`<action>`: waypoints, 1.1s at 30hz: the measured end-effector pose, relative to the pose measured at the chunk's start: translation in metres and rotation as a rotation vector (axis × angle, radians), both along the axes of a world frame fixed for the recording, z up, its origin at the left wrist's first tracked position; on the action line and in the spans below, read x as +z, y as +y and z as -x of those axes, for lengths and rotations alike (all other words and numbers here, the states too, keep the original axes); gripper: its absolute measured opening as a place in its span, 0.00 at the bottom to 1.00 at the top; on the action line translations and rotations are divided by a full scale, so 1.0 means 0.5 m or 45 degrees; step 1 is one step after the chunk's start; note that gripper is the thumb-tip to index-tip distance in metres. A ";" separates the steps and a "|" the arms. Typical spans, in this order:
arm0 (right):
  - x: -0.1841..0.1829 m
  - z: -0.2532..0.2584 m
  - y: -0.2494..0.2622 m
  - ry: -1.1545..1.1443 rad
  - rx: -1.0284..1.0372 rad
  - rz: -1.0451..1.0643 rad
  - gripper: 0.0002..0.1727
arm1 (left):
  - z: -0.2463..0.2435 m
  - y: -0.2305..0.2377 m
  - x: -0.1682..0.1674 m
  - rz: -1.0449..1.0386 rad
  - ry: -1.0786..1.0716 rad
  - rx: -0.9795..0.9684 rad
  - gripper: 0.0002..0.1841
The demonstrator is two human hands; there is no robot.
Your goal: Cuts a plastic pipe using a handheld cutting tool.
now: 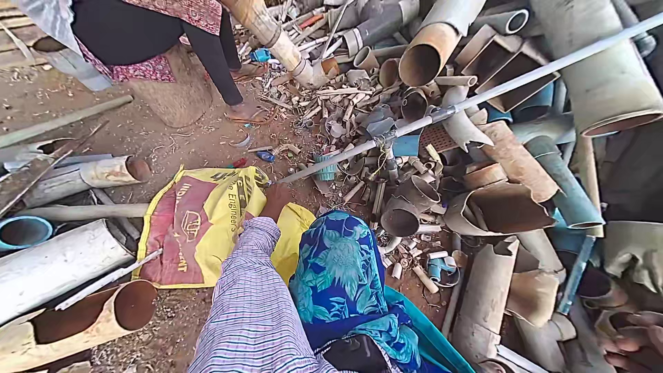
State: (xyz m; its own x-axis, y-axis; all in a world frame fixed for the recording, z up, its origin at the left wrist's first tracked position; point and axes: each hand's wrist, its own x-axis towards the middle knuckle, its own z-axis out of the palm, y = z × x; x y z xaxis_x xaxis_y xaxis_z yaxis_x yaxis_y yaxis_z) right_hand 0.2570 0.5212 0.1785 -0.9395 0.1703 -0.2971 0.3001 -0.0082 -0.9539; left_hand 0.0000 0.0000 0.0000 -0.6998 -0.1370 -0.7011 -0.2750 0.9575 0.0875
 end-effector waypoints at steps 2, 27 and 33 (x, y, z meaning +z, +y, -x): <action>-0.004 -0.003 0.003 -0.016 -0.032 0.008 0.16 | 0.051 -0.021 -0.196 -0.082 0.555 0.168 0.24; -0.019 0.033 -0.004 0.009 -0.229 -0.054 0.14 | 0.102 0.085 -0.140 -2.054 1.133 1.924 0.26; 0.003 0.057 -0.035 -0.005 -0.037 -0.026 0.16 | 0.032 0.117 -0.012 -2.169 1.170 1.792 0.24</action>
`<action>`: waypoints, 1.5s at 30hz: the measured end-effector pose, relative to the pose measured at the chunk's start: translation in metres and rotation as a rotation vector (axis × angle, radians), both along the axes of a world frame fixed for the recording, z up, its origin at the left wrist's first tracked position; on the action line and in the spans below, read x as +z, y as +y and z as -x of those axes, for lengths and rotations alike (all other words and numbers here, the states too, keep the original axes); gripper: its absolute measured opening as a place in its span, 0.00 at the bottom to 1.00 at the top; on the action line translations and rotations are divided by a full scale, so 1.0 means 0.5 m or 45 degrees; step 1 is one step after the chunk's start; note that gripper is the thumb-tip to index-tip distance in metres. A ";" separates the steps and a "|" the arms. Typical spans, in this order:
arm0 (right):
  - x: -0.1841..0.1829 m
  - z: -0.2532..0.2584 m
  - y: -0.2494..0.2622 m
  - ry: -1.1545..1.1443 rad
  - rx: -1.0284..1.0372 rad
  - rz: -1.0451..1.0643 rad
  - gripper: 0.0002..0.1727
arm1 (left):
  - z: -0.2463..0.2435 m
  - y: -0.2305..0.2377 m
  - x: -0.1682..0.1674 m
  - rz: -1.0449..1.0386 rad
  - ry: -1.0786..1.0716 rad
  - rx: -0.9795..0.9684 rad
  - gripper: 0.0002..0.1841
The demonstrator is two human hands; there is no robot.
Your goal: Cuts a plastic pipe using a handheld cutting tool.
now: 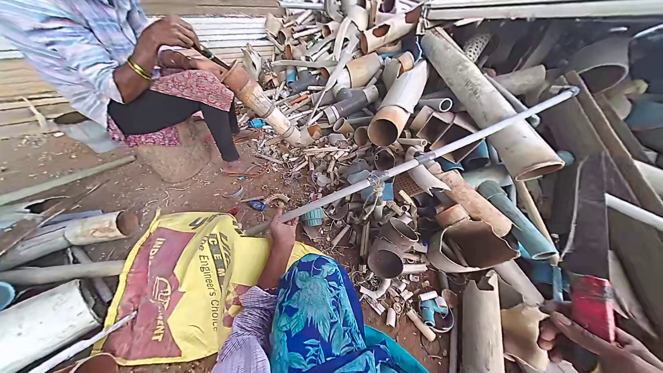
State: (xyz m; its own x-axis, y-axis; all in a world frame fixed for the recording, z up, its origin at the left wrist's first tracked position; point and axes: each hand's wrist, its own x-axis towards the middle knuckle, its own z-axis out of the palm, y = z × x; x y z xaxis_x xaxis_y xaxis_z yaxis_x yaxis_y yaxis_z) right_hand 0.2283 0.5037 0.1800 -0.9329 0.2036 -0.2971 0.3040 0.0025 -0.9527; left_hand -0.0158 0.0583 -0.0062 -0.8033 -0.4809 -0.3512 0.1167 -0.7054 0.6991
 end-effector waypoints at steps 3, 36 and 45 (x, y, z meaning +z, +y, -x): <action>0.013 0.013 -0.030 0.002 0.082 -0.018 0.16 | -0.027 0.013 0.067 0.020 0.234 -0.118 0.25; 0.025 -0.036 -0.070 0.170 0.060 -0.045 0.21 | -0.143 0.203 0.606 1.021 1.856 0.790 0.52; 0.016 -0.029 -0.073 0.368 -0.061 -0.379 0.14 | -0.206 0.244 0.642 0.376 1.911 0.170 0.15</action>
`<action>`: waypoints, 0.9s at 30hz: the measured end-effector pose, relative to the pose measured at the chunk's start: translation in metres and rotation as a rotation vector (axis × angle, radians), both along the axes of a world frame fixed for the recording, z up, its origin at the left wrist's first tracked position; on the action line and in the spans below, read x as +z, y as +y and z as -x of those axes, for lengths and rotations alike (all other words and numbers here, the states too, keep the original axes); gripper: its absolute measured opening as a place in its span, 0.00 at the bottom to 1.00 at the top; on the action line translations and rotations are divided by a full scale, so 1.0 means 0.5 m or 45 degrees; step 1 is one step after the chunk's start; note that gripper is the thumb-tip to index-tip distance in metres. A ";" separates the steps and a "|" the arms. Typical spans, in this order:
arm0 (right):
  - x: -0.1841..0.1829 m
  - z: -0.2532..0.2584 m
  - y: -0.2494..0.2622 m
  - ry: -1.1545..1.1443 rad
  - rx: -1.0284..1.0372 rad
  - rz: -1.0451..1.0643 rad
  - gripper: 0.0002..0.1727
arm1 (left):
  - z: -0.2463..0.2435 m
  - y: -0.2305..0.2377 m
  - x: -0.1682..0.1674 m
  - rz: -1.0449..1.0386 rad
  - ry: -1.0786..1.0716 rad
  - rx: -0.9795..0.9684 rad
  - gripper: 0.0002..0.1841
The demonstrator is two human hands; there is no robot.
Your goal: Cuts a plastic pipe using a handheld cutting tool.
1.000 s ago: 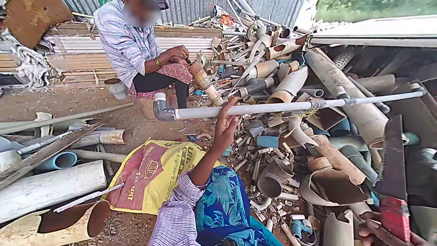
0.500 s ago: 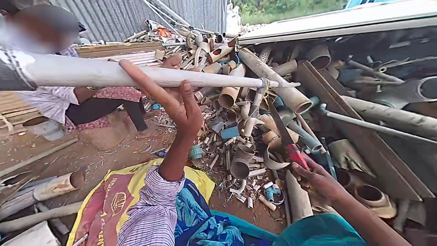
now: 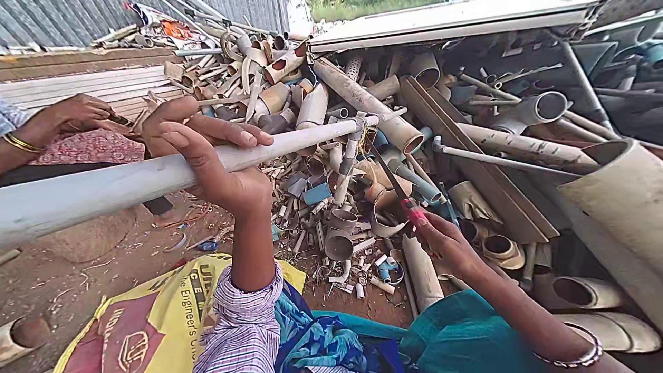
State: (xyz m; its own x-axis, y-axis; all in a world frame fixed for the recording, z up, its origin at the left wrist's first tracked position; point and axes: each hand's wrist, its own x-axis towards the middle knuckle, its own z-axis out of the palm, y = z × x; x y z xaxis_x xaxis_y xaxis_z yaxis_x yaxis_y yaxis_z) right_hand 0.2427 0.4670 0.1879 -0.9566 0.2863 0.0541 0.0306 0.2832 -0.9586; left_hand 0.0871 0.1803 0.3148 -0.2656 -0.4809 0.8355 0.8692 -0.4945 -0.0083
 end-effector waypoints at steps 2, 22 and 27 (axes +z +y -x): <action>-0.001 0.003 -0.010 -0.018 0.002 -0.016 0.12 | -0.004 -0.003 0.001 0.039 0.040 -0.103 0.16; -0.003 0.045 -0.109 -0.013 -0.101 0.355 0.13 | -0.014 -0.005 -0.014 0.034 -0.091 -0.165 0.22; 0.008 0.050 -0.107 -0.086 -0.148 0.492 0.10 | -0.021 0.002 -0.010 0.020 -0.079 -0.138 0.22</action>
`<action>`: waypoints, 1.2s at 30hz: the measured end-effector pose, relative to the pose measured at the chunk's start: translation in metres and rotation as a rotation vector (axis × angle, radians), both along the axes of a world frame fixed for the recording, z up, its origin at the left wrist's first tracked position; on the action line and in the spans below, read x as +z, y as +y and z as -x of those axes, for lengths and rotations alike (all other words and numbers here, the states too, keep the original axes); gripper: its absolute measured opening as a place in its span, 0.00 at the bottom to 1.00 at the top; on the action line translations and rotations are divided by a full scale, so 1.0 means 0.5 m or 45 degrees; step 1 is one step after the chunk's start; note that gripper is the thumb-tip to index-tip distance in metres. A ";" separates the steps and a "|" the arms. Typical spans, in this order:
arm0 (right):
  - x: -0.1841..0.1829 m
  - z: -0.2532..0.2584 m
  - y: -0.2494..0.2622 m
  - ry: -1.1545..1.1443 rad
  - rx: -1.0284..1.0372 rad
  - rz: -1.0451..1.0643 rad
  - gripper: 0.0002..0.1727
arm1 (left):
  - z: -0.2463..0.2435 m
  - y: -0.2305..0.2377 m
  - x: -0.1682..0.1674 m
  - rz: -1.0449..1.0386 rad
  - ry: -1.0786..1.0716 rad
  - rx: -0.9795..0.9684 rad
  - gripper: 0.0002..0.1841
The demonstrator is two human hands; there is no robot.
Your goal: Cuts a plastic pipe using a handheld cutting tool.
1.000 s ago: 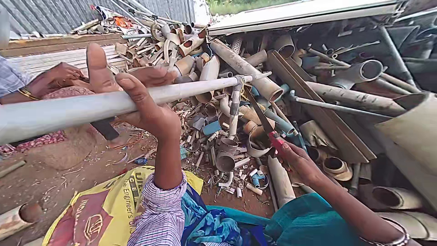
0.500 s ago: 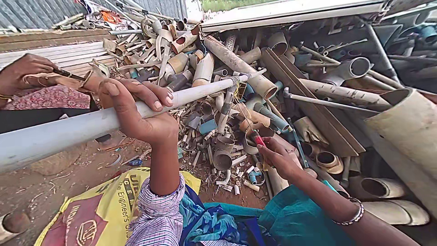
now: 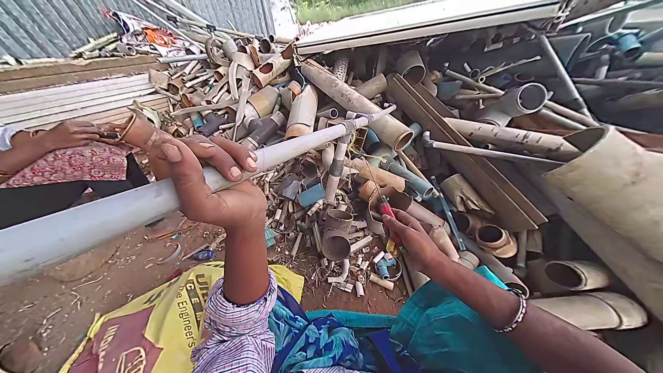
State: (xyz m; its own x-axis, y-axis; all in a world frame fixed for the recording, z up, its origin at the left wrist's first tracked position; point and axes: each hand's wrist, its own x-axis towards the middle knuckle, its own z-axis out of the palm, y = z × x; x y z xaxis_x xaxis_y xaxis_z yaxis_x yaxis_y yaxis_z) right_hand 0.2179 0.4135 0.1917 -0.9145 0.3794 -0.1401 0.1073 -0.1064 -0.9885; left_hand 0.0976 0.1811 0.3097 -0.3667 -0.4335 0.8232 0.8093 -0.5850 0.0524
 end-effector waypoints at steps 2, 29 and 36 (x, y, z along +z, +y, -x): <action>0.001 0.007 0.004 -0.003 -0.026 0.029 0.10 | -0.004 0.001 -0.002 0.024 0.012 -0.011 0.21; -0.003 -0.009 -0.028 0.053 0.072 0.044 0.14 | -0.001 -0.005 -0.017 0.058 0.010 0.023 0.22; 0.003 0.010 -0.016 0.074 0.074 0.209 0.11 | -0.009 0.000 -0.021 0.081 0.001 0.044 0.19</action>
State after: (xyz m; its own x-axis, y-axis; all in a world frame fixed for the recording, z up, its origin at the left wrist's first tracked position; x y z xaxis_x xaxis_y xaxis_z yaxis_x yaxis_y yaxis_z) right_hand 0.2129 0.4052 0.1934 -0.9425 0.3023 -0.1422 0.0612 -0.2621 -0.9631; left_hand 0.1021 0.1812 0.2991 -0.3518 -0.3928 0.8497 0.8292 -0.5520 0.0882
